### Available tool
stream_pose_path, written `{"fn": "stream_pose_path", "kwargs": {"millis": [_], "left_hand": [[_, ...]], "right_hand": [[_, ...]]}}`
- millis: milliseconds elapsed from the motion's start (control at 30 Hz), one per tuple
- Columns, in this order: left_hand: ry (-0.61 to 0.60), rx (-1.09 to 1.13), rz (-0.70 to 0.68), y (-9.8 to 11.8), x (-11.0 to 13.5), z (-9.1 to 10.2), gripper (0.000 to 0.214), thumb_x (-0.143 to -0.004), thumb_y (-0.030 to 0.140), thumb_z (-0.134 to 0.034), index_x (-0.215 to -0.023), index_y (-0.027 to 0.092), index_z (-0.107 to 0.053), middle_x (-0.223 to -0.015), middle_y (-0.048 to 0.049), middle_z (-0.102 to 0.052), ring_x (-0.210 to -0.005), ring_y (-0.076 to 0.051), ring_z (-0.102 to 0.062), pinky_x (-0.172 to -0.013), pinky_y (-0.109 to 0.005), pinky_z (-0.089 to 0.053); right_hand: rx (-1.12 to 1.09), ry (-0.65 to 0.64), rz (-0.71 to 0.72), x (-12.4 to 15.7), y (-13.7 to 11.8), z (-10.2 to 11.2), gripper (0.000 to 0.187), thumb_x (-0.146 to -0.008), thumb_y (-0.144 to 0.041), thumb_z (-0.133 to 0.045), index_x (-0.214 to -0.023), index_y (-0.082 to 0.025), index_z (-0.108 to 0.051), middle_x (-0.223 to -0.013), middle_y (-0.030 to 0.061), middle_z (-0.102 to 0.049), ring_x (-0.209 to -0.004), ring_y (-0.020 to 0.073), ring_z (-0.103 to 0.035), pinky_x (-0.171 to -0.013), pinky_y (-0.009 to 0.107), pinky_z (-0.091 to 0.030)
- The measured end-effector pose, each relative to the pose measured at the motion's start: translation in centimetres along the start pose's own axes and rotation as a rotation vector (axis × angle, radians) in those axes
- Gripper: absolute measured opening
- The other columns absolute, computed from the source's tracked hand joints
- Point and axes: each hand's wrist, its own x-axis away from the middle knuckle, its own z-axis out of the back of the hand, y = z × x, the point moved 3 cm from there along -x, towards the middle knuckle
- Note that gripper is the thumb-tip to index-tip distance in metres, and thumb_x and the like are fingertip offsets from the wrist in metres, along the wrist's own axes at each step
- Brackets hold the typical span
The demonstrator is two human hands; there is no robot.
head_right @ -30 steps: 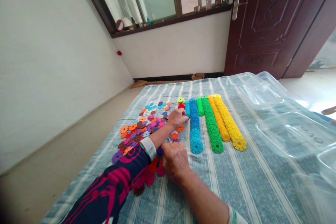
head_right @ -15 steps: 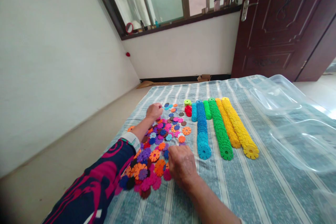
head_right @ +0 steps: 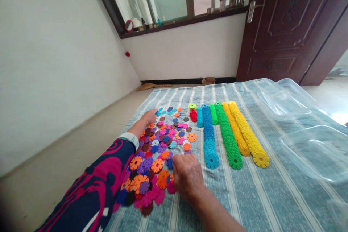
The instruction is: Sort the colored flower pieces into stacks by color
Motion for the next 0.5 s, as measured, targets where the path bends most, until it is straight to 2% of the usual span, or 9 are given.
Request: {"fn": "stream_pose_path", "kwargs": {"millis": [167,267,400,500], "left_hand": [[0.000,0.003,-0.033,0.2,1.4,-0.1,0.054,-0.071,0.006,-0.048,-0.120,0.024,-0.061,-0.124,-0.0041,-0.063,-0.116,-0.017,-0.057,-0.097,-0.022,-0.040],[0.007,0.003,-0.054,0.5,2.9,0.2,0.052,-0.072,0.008,-0.047,-0.119,0.026,-0.062,-0.126,-0.0009,-0.062,-0.117,-0.015,-0.055,-0.098,-0.020,-0.039],[0.044,0.002,-0.108,1.4,4.4,0.9,0.043,-0.073,0.013,-0.051,-0.110,0.026,-0.068,-0.116,-0.0004,-0.068,-0.111,-0.018,-0.059,-0.096,-0.022,-0.043],[0.066,-0.016,-0.070,1.7,4.8,1.2,0.038,-0.073,0.014,-0.052,-0.103,0.026,-0.072,-0.107,-0.0012,-0.071,-0.104,-0.019,-0.063,-0.091,-0.023,-0.046]], "right_hand": [[-0.006,0.010,0.000,0.0,0.0,0.0,0.013,-0.084,-0.014,-0.052,-0.078,-0.020,-0.062,-0.066,0.0012,-0.061,-0.065,0.0160,-0.052,-0.064,0.026,-0.030],[-0.003,0.011,-0.001,0.0,0.1,-0.1,0.014,-0.084,-0.014,-0.051,-0.077,-0.020,-0.062,-0.066,0.0014,-0.061,-0.065,0.0163,-0.053,-0.064,0.027,-0.030],[-0.011,0.010,0.004,0.1,0.1,-0.2,0.013,-0.083,-0.013,-0.053,-0.080,-0.020,-0.063,-0.068,0.0015,-0.062,-0.065,0.0162,-0.054,-0.064,0.027,-0.030],[-0.009,0.006,0.005,0.1,0.2,-0.2,0.013,-0.082,-0.012,-0.053,-0.081,-0.020,-0.063,-0.068,0.0015,-0.063,-0.065,0.0161,-0.054,-0.064,0.026,-0.030]]}}
